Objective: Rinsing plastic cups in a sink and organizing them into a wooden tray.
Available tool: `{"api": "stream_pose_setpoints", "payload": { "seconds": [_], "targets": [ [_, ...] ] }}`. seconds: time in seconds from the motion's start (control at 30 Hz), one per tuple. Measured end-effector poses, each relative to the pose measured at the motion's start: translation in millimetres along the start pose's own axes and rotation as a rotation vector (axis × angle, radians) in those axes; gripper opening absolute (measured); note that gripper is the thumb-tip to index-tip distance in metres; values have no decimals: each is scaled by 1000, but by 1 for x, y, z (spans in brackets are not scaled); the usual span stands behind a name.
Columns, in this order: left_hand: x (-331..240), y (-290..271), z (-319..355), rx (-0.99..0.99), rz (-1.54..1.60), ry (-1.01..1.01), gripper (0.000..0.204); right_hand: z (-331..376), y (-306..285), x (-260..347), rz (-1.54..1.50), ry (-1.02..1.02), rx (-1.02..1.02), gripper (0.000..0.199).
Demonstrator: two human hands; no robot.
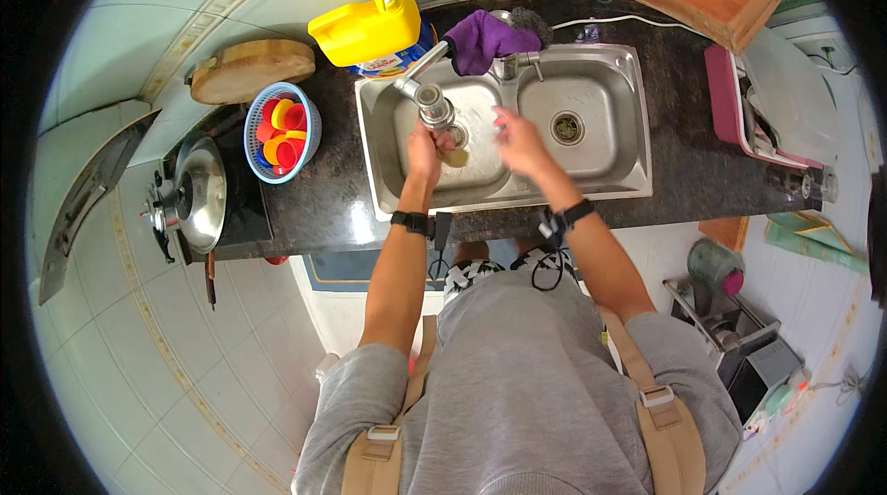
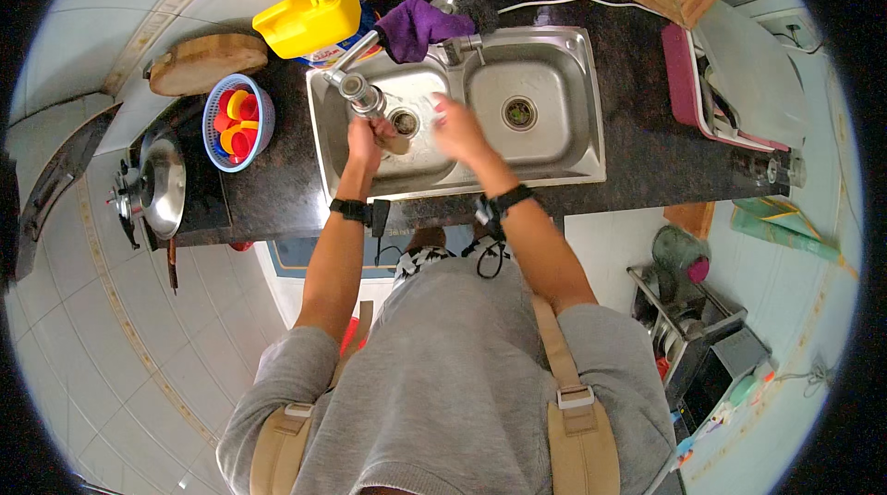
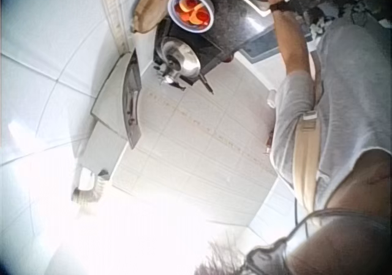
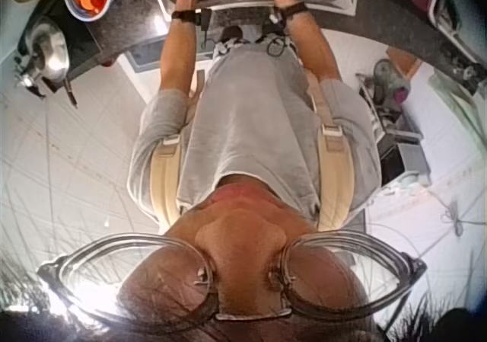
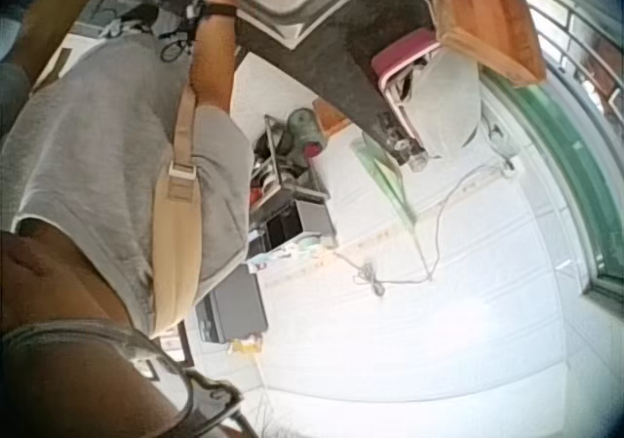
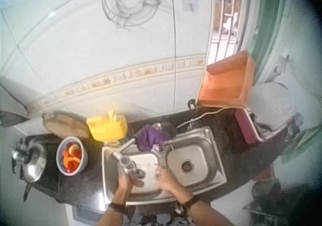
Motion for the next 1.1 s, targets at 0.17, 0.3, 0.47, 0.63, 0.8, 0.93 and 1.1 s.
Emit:
{"api": "stream_pose_setpoints", "payload": {
  "seconds": [0.17,0.3,0.47,0.63,0.8,0.93,1.1],
  "targets": [
    [24,53,21,-315,-135,-39,47,5,45,40,305,-480,-263,84],
    [-5,51,39,-191,23,15,51,-15,63,55,313,-552,-207,78],
    [-19,38,63,-141,199,-22,71,-14,94,74,242,-550,-22,76],
    [-25,-11,82,-443,88,-50,90,-70,116,32,149,-333,-137,66],
    [-9,-74,105,-607,-90,-175,57,-112,98,6,243,-98,-307,55],
    [8,-99,123,-605,-91,-231,39,-75,93,88,142,-475,-238,52],
    [5,-69,108,-538,-190,-318,35,-119,112,-98,522,251,132,50]
  ]
}}
Point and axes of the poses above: each hand's wrist, its own z-axis away from the middle knuckle, its own y-axis out of the palm, x = y × z, the point moved 7 cm from there along -z, towards the middle knuckle, and after that the axes turned 10 degrees about z, right-handed, at the moved point
